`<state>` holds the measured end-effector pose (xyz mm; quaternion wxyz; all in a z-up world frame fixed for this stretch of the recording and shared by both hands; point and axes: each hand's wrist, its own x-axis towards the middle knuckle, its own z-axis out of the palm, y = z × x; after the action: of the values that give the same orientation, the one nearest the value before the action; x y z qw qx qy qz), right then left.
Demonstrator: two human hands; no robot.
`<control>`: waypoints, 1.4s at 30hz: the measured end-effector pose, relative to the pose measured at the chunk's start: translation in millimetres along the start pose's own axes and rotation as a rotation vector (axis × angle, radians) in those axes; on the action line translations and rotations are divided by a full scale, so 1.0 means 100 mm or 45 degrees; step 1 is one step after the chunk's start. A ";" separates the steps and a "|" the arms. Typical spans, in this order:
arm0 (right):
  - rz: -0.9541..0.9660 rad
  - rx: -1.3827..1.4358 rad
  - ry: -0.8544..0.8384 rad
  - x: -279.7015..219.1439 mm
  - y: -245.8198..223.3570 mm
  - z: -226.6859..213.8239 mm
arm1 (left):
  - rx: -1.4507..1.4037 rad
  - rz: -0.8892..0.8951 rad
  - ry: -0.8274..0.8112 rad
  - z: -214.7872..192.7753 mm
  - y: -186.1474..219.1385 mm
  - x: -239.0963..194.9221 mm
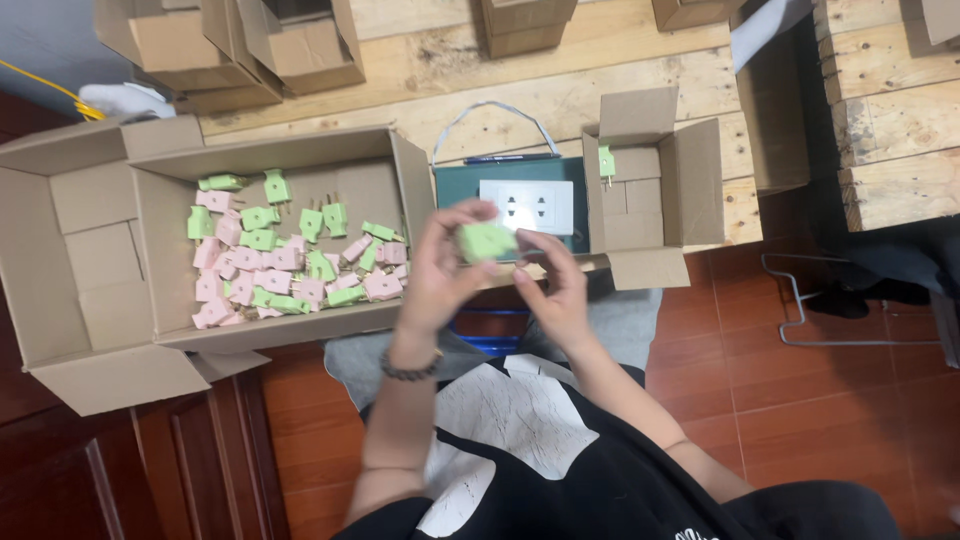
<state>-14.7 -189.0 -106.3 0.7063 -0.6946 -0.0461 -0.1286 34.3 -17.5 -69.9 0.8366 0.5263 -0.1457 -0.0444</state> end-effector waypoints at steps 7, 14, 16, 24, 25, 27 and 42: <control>-0.365 -0.961 -0.076 -0.18 0.81 -0.15 | 0.964 -0.221 -0.199 -0.20 0.37 0.57; -0.448 -1.262 -0.044 -0.23 1.30 -0.14 | 1.987 -0.242 -0.799 -0.29 -0.54 0.97; -0.454 -1.296 -0.027 -0.18 1.40 -0.16 | 2.063 -0.172 -0.855 -0.33 -0.92 1.08; -0.469 -1.280 0.027 -0.22 1.69 -0.19 | 2.143 -0.016 -0.905 -0.15 -1.58 1.05; -0.457 -1.280 0.016 -0.23 1.72 -0.18 | 2.136 -0.031 -0.907 -0.14 -1.59 1.04; -0.452 -1.332 0.066 -0.21 1.80 -0.15 | 2.146 0.006 -0.877 -0.12 -1.57 1.06; -0.447 -1.585 0.008 -0.21 1.77 -0.07 | 2.004 -0.240 -0.909 -0.21 -1.32 1.16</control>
<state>7.8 -193.3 -283.5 0.1401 -0.9561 -0.0738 -0.2467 161.5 -84.1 -173.4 0.1266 0.9163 -0.3436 -0.1622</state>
